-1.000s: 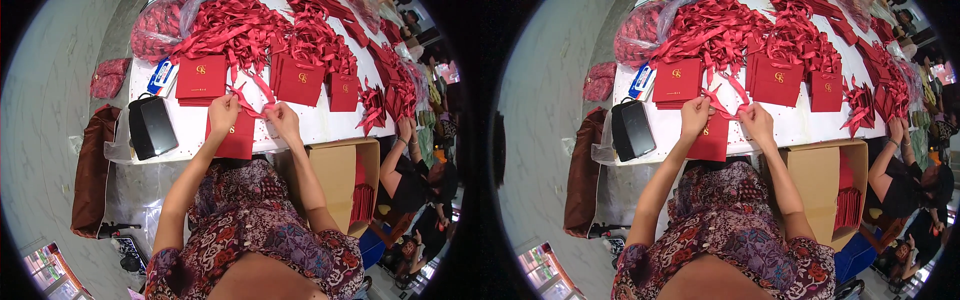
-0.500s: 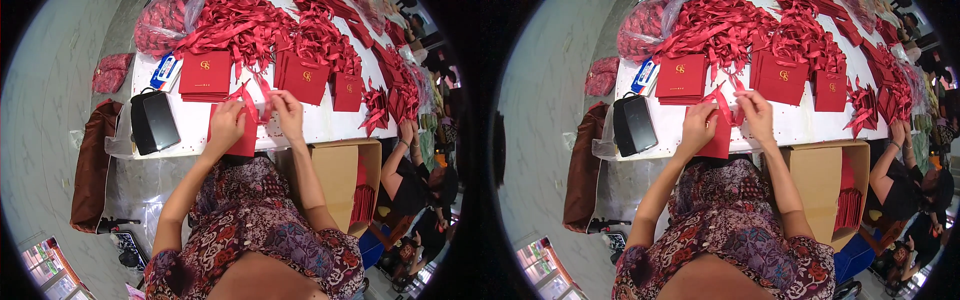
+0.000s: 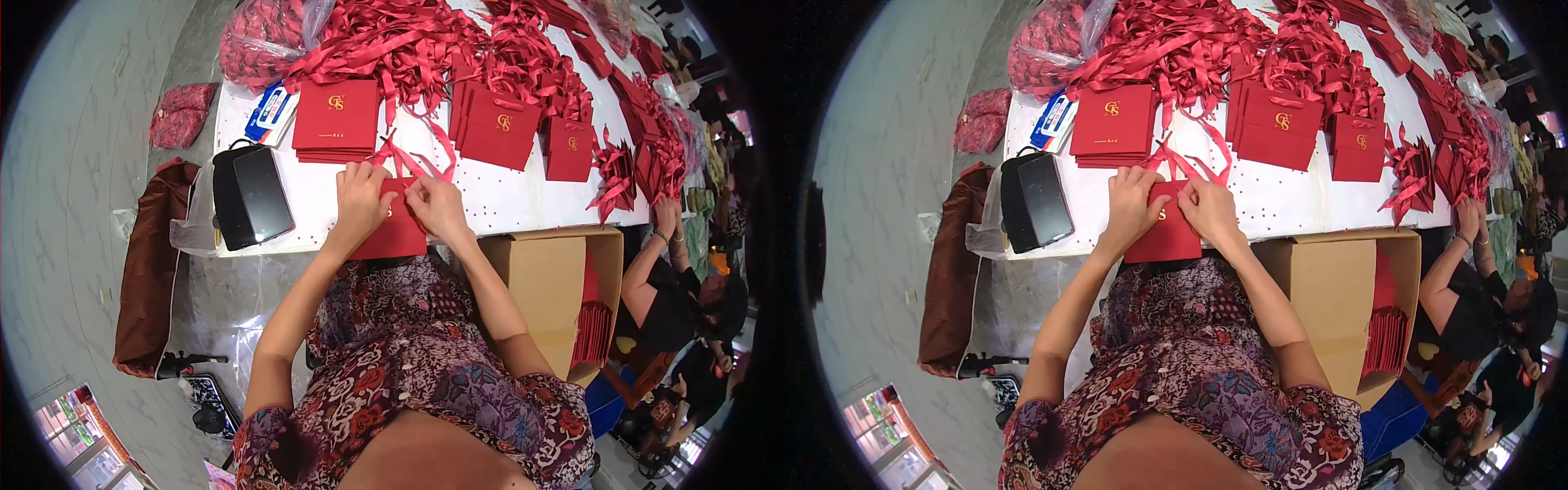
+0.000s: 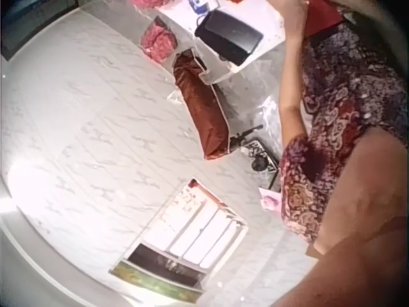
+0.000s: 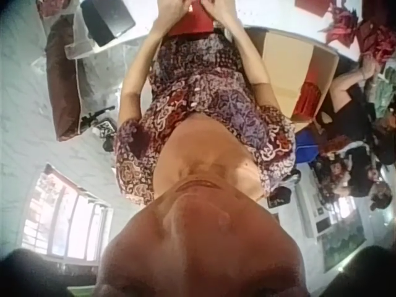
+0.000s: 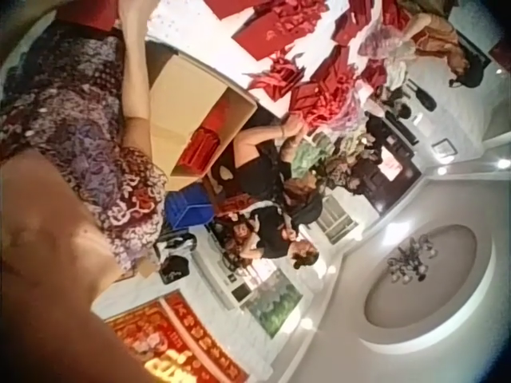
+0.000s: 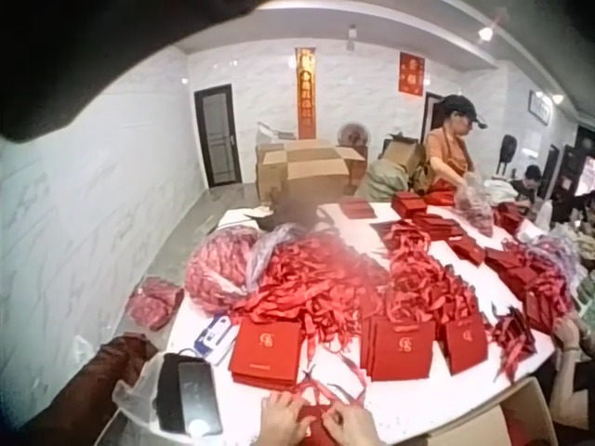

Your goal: Tying red ribbons into bows on small red boxes.

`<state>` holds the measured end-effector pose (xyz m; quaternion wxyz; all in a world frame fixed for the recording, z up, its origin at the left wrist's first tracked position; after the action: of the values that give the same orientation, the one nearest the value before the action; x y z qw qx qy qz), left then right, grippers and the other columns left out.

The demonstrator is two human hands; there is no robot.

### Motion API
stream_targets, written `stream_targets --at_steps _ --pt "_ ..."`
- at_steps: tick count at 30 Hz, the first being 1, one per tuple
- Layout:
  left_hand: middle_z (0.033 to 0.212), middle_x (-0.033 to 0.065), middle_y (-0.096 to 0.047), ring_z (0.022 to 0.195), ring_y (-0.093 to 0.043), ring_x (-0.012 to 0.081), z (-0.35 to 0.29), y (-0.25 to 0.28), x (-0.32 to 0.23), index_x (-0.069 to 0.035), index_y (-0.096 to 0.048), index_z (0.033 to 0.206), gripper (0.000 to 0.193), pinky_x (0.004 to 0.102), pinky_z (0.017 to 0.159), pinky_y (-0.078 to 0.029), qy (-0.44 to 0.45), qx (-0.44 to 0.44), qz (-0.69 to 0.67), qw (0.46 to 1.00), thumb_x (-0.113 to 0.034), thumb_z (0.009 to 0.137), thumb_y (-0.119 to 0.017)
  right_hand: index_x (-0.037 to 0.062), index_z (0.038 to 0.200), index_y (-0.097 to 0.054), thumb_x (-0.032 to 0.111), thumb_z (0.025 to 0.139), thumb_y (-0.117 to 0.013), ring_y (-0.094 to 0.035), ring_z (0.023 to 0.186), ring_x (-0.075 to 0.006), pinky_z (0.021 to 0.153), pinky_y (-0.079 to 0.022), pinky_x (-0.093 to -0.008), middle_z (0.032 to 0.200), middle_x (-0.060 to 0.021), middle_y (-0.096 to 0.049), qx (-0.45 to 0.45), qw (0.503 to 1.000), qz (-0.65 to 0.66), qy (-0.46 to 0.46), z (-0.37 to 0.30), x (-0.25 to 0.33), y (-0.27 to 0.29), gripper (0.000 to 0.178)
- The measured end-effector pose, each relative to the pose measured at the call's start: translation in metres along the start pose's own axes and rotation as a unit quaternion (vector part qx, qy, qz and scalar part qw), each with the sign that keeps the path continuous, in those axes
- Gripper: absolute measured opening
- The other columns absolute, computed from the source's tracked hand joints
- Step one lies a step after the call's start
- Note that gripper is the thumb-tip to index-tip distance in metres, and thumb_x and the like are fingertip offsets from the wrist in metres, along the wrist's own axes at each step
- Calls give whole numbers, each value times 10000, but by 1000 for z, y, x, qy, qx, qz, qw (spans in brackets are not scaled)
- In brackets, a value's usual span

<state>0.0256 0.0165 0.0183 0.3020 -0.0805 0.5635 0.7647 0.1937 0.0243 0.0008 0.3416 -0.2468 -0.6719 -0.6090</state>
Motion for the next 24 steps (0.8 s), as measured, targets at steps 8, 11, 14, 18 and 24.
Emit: stream_targets --at_steps 8,11,14,18,24 --pt "842 45 -668 821 -595 265 -2 -7 9 -91 -639 955 246 410 842 -361 60 34 -79 994 -170 762 -769 20 753 -642 177 805 -667 -653 625 -340 601 -513 -422 650 -158 -641 -13 997 -30 66 3 14 12 167" --pt "839 30 -668 804 -602 249 -1 -8 8 -93 -636 949 230 402 845 -355 54 28 -106 992 -160 767 -762 19 741 -643 191 791 -674 -655 632 -338 602 -512 -423 649 -162 -640 12 998 -7 61 2 14 5 182" --pt "829 18 -666 788 -598 234 -4 -8 5 -97 -635 938 215 391 841 -348 73 22 -108 991 -148 767 -755 12 737 -644 192 784 -669 -654 632 -334 608 -512 -430 649 -165 -639 30 1000 -8 -3 3 13 7 189" --pt "804 35 -664 774 -586 244 -4 -6 0 -100 -640 915 177 388 817 -334 51 9 -88 995 -90 760 -725 9 733 -645 200 773 -667 -650 627 -341 615 -510 -435 641 -170 -633 49 999 2 5 6 14 9 197" --pt "818 30 -668 805 -585 237 0 -6 -3 -113 -683 975 210 386 828 -331 33 13 -86 996 -78 768 -701 9 745 -644 202 760 -666 -648 636 -352 610 -505 -435 651 -175 -633 28 999 -17 39 11 17 6 195"
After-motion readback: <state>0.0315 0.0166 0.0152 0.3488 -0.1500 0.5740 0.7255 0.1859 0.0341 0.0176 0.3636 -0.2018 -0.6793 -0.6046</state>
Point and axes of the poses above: each hand's wrist, its own z-axis towards the middle knuckle, its own y-axis out of the back of the hand, x = y × z, the point moved 3 cm from there along z, towards the middle knuckle
